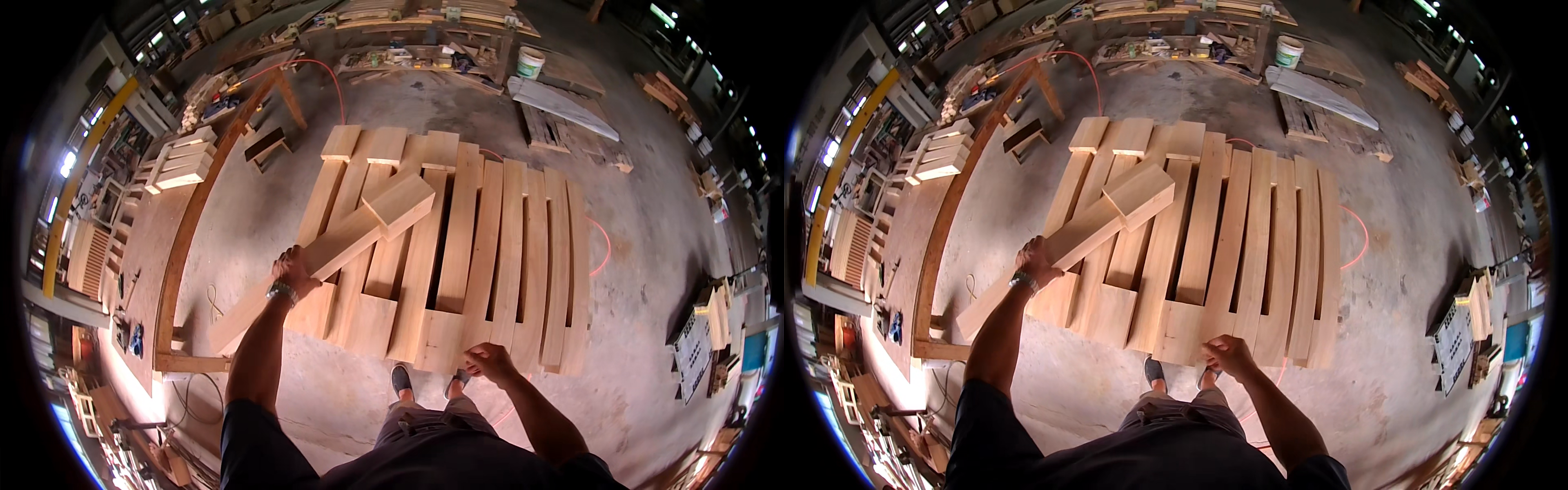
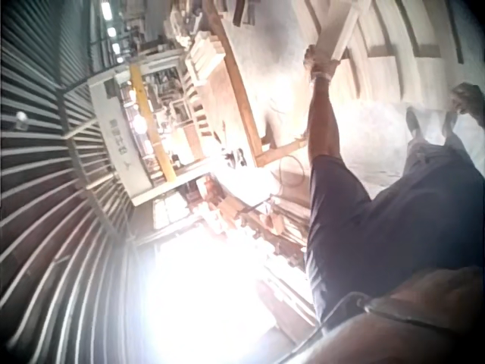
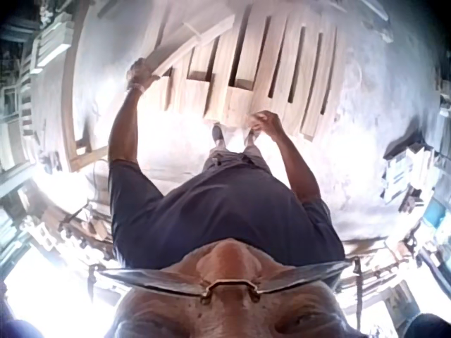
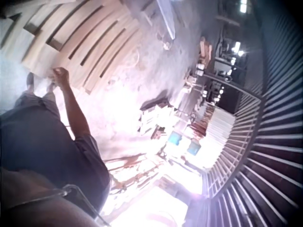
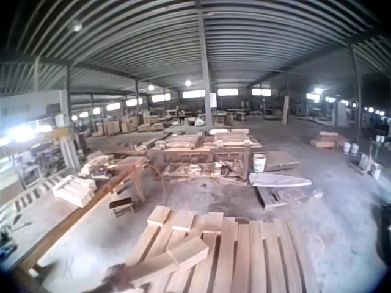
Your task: The person assembles wooden frames by picking up planks from a stack, placing them on a workbench, and joining them with a chisel and pliers. The person repeatedly handles multiple planks, aligns them into rectangular frames, and secures the joints.
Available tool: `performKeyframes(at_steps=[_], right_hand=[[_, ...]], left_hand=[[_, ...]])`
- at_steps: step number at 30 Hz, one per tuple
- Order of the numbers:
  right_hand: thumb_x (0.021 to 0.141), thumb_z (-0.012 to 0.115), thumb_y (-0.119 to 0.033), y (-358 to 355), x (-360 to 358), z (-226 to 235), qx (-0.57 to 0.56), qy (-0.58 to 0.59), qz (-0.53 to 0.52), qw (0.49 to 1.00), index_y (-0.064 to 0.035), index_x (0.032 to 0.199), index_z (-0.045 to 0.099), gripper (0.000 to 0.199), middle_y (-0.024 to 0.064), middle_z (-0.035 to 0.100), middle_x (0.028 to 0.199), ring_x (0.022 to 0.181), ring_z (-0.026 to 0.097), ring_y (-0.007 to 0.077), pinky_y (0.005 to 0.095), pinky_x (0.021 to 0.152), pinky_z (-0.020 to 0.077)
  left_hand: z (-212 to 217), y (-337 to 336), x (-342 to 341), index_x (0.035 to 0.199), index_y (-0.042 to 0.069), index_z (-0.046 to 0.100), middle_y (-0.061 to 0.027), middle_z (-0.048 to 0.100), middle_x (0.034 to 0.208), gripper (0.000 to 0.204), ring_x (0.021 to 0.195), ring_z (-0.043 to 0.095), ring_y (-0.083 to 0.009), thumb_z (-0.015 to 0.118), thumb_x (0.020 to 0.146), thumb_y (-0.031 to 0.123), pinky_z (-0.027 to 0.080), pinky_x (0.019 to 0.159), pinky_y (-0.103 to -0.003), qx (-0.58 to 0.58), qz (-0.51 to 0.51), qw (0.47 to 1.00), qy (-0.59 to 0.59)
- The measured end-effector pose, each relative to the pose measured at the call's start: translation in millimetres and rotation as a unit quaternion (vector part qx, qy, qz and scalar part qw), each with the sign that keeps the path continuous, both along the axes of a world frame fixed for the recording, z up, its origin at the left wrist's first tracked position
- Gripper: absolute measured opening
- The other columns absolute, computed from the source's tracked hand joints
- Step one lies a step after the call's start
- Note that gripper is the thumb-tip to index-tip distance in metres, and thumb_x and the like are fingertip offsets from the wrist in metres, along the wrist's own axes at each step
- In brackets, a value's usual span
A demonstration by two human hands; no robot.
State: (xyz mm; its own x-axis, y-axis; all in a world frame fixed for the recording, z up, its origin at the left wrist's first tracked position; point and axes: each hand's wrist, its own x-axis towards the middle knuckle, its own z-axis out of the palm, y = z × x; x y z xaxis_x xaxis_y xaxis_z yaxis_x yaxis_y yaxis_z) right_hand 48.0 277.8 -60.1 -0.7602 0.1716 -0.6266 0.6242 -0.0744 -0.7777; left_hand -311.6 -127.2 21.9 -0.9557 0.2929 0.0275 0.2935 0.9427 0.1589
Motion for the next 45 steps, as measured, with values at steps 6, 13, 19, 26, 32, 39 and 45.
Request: performKeyframes(at_steps=[6, 13, 19, 26, 32, 39, 45], right_hand=[[0.09, 0.084, -0.026, 60, -3, 40, 0.262, 0.146, -0.074, 0.951, 0.0041, 0.111, 0.07, 0.039, 0.0159, 0.076, 0.092, 0.088, 0.075, 0.0225, 0.0345, 0.079, 0.0603], [0.094, 0.082, -0.024, 60, -16, 83, 0.083, 0.162, -0.147, 0.972, 0.0053, 0.121, 0.066, 0.042, 0.0145, 0.076, 0.098, 0.088, 0.074, 0.0177, 0.0301, 0.072, 0.0596], [0.095, 0.081, -0.027, 17, 11, 119, 0.08, 0.201, -0.072, 0.974, 0.0055, 0.139, 0.054, 0.061, 0.0209, 0.073, 0.112, 0.101, 0.074, 0.0224, 0.0349, 0.087, 0.0596], [0.078, 0.091, -0.053, 23, 51, 129, 0.101, 0.121, -0.083, 0.984, 0.0053, 0.163, 0.015, 0.128, 0.0328, 0.05, 0.148, 0.125, 0.064, 0.0399, 0.0485, 0.095, 0.0597], [0.082, 0.093, -0.034, 34, 50, 81, 0.167, 0.052, 0.007, 0.985, 0.013, 0.16, 0.015, 0.12, 0.0252, 0.067, 0.121, 0.106, 0.07, 0.0277, 0.0344, 0.091, 0.0559], [0.09, 0.083, -0.013, 43, 25, 31, -0.165, 0.135, -0.113, 0.97, 0.0005, 0.167, 0.015, 0.104, 0.0138, 0.069, 0.118, 0.106, 0.067, 0.0166, 0.0326, 0.096, 0.0529], [0.094, 0.081, -0.022, 42, 7, 18, -0.04, 0.087, -0.011, 0.995, -0.003, 0.164, 0.029, 0.09, 0.0158, 0.069, 0.126, 0.116, 0.067, 0.0239, 0.038, 0.102, 0.053]], left_hand=[[51, 45, 54, 0.119, 0.009, 0.052, -0.0154, 0.065, 0.116, 0.075, 0.115, 0.058, -0.0392, 0.094, 0.058, 0.028, 0.044, 0.098, -0.055, -0.008, -0.077, 0.996, 0.042], [116, 166, 97, 0.116, 0.007, 0.061, -0.0169, 0.07, 0.113, 0.078, 0.109, 0.067, -0.0368, 0.099, 0.055, 0.038, 0.052, 0.094, -0.047, 0.075, -0.187, 0.968, -0.147], [75, 300, 130, 0.118, -0.006, 0.065, -0.019, 0.075, 0.108, 0.083, 0.096, 0.073, -0.0279, 0.1, 0.058, 0.039, 0.057, 0.084, -0.038, 0.205, -0.103, 0.898, -0.375], [62, 438, 134, 0.115, -0.007, 0.067, -0.0191, 0.076, 0.102, 0.071, 0.085, 0.074, -0.0292, 0.091, 0.069, 0.042, 0.059, 0.075, -0.039, 0.305, -0.008, 0.846, -0.438], [7, 495, 114, 0.131, -0.006, 0.056, -0.0204, 0.069, 0.122, 0.078, 0.108, 0.07, -0.0315, 0.085, 0.076, 0.039, 0.058, 0.089, -0.041, 0.281, 0.082, 0.867, -0.404], [-28, 505, 95, 0.149, -0.004, 0.035, -0.0195, 0.05, 0.147, 0.087, 0.137, 0.053, -0.0347, 0.076, 0.081, 0.032, 0.049, 0.111, -0.048, 0.058, 0.194, 0.942, -0.268], [-22, 471, 97, 0.146, 0.002, 0.044, -0.0236, 0.05, 0.146, 0.092, 0.139, 0.048, -0.0418, 0.086, 0.074, 0.04, 0.043, 0.115, -0.056, 0.078, 0.071, 0.979, -0.172]])
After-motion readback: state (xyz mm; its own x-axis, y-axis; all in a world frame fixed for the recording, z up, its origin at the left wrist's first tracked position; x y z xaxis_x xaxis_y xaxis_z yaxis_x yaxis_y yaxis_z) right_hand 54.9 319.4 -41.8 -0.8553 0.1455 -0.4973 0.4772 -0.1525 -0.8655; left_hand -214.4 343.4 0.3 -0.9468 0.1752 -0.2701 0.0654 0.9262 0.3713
